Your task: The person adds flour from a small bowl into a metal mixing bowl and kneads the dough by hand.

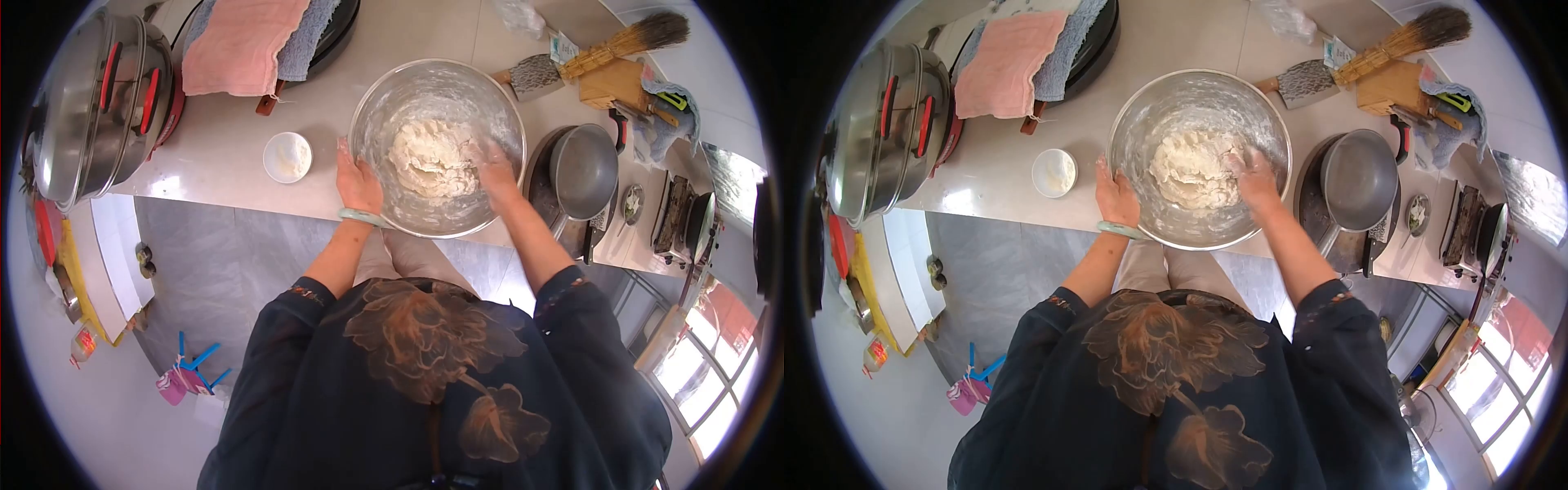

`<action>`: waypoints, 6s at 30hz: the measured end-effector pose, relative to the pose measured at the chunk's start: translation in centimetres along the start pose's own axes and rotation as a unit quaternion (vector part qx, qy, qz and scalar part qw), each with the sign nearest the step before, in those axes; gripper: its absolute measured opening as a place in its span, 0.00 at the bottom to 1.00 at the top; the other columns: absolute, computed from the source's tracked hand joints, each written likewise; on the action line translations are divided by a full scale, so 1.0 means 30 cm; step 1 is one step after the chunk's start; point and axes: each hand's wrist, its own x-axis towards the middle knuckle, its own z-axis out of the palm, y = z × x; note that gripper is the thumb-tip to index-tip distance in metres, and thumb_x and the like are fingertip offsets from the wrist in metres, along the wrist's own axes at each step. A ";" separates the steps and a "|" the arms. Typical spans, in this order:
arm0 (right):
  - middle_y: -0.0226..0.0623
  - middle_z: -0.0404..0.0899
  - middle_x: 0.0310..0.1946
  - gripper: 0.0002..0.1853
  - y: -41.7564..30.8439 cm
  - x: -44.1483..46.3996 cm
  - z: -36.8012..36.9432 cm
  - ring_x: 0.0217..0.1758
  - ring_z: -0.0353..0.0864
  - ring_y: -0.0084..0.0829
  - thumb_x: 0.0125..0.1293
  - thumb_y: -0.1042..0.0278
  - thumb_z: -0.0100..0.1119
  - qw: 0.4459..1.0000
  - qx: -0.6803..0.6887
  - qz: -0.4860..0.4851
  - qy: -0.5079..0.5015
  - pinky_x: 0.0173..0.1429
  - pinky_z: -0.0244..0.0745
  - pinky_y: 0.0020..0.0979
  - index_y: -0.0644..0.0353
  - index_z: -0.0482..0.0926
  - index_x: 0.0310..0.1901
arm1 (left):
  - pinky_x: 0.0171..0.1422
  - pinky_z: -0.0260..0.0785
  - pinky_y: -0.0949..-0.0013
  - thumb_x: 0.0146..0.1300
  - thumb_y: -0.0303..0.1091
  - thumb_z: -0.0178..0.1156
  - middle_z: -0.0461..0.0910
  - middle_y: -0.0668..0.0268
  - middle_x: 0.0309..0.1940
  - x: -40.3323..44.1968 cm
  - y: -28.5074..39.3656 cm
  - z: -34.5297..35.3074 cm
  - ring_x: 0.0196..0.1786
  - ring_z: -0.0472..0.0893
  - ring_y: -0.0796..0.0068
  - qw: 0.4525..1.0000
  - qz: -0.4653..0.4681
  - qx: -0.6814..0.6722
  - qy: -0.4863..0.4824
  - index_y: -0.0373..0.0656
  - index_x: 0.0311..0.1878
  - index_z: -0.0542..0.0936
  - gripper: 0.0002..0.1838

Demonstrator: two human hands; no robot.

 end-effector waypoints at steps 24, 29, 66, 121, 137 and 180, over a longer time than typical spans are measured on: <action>0.51 0.75 0.57 0.22 -0.415 0.049 0.100 0.63 0.72 0.46 0.65 0.67 0.55 0.854 -0.372 -0.247 -0.266 0.66 0.67 0.41 0.61 0.72 0.61 | 0.69 0.60 0.56 0.66 0.21 0.44 0.66 0.38 0.63 0.001 -0.034 0.004 0.65 0.68 0.43 0.996 0.050 0.072 -0.011 0.26 0.69 0.55 0.28; 0.52 0.77 0.52 0.19 -0.234 0.012 -0.116 0.58 0.75 0.46 0.65 0.65 0.55 0.895 -0.279 -0.253 -0.241 0.62 0.69 0.40 0.62 0.75 0.56 | 0.72 0.58 0.58 0.66 0.21 0.43 0.64 0.38 0.65 0.000 0.006 -0.005 0.68 0.65 0.44 0.998 0.014 0.052 -0.027 0.26 0.69 0.55 0.28; 0.53 0.73 0.48 0.11 -0.013 -0.223 0.260 0.53 0.74 0.53 0.58 0.68 0.59 0.951 -0.220 -0.190 -0.104 0.58 0.70 0.44 0.65 0.77 0.41 | 0.72 0.56 0.59 0.68 0.23 0.43 0.65 0.41 0.65 0.002 -0.003 0.019 0.68 0.65 0.46 0.999 -0.009 0.038 0.012 0.26 0.67 0.59 0.25; 0.59 0.72 0.49 0.14 0.056 -0.159 0.213 0.53 0.73 0.57 0.62 0.70 0.51 0.934 -0.300 -0.193 0.014 0.60 0.68 0.47 0.66 0.73 0.49 | 0.65 0.62 0.60 0.64 0.17 0.43 0.73 0.48 0.55 0.007 0.026 0.027 0.59 0.73 0.51 1.000 0.012 -0.013 0.019 0.32 0.62 0.66 0.22; 0.59 0.74 0.46 0.15 0.011 -0.103 0.057 0.54 0.73 0.55 0.60 0.72 0.49 0.861 -0.465 -0.194 -0.065 0.61 0.67 0.47 0.68 0.74 0.46 | 0.67 0.61 0.58 0.64 0.19 0.45 0.71 0.44 0.58 0.013 -0.007 0.029 0.61 0.71 0.46 0.998 0.048 0.031 0.035 0.29 0.63 0.65 0.23; 0.54 0.71 0.51 0.25 -0.069 -0.237 0.276 0.55 0.71 0.54 0.59 0.75 0.51 0.876 -0.298 -0.322 -0.199 0.60 0.69 0.46 0.65 0.68 0.61 | 0.64 0.64 0.59 0.65 0.20 0.43 0.72 0.43 0.56 0.004 0.045 0.014 0.58 0.73 0.49 0.999 -0.005 0.046 0.005 0.30 0.65 0.63 0.23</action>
